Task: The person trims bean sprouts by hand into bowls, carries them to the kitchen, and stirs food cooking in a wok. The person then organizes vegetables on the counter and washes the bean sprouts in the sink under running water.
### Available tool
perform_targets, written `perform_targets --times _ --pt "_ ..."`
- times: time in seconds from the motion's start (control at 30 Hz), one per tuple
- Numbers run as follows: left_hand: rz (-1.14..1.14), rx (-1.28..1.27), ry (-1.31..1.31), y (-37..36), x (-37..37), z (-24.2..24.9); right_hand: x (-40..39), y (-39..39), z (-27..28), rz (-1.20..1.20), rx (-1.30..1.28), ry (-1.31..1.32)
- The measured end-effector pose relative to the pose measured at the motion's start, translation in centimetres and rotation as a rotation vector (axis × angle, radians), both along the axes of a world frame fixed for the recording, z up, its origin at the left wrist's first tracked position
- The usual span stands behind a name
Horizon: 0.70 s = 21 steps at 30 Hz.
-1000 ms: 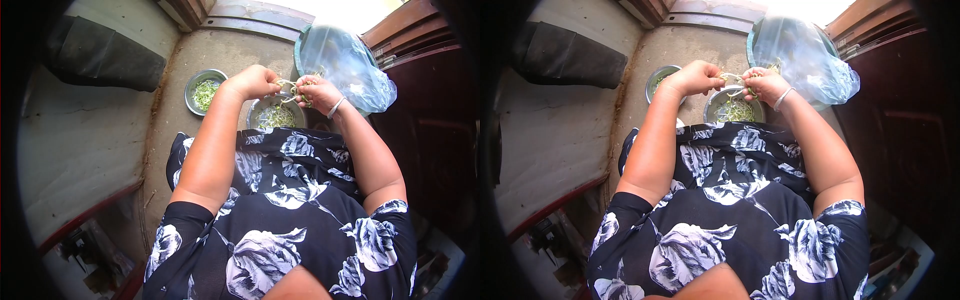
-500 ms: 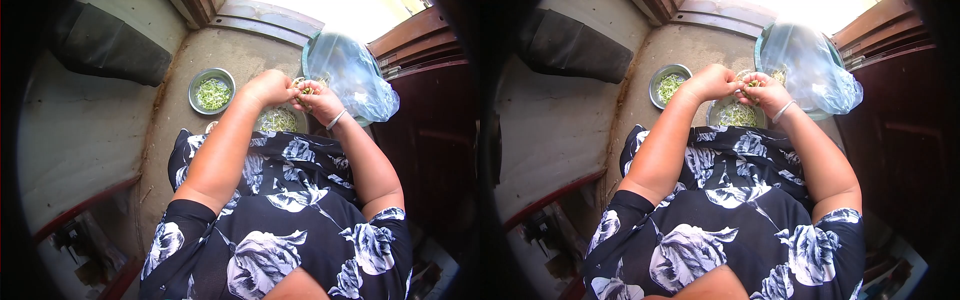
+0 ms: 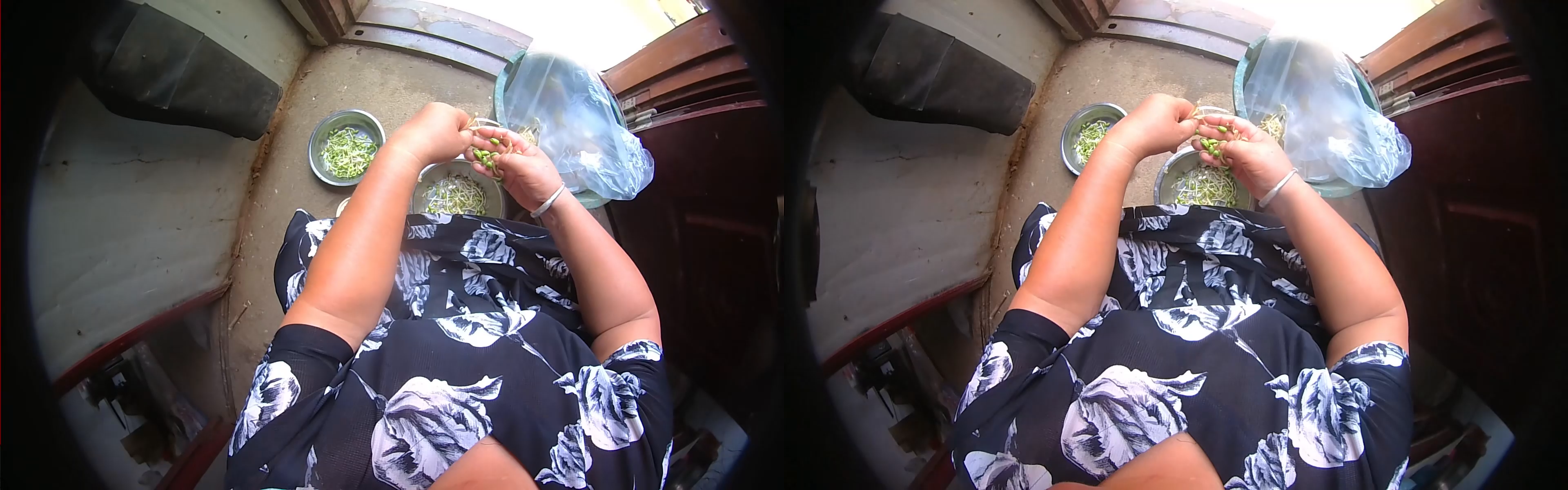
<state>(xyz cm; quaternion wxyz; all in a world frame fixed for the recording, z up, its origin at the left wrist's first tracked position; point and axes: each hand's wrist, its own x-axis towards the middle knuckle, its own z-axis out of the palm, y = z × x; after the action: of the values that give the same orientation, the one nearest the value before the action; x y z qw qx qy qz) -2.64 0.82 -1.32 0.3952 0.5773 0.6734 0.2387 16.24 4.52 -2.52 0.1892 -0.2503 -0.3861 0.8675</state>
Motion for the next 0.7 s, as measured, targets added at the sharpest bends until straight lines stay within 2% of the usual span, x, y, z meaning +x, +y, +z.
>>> perform_targets --times 0.13,0.2,0.33,0.57,0.67,0.7 --pt "0.010 0.073 0.093 0.2 -0.9 -0.2 0.0 -0.2 0.0 -0.059 -0.013 -0.076" --pt "0.041 -0.073 -0.002 0.2 -1.1 0.0 -0.1 -0.2 -0.1 -0.071 -0.002 -0.068" --pt "0.021 -0.103 -0.059 0.1 -0.2 0.0 0.0 0.1 -0.5 -0.057 -0.038 0.033" --pt "-0.028 -0.138 -0.006 0.2 0.2 0.6 -0.2 -1.0 -0.2 -0.088 -0.017 0.032" --pt "-0.045 -0.163 0.010 0.0 0.3 1.4 -0.6 -1.8 -0.3 -0.111 0.088 -0.015" --pt "-0.034 -0.181 -0.004 -0.1 0.3 1.6 -0.8 -2.1 -0.6 -0.113 0.199 -0.042"
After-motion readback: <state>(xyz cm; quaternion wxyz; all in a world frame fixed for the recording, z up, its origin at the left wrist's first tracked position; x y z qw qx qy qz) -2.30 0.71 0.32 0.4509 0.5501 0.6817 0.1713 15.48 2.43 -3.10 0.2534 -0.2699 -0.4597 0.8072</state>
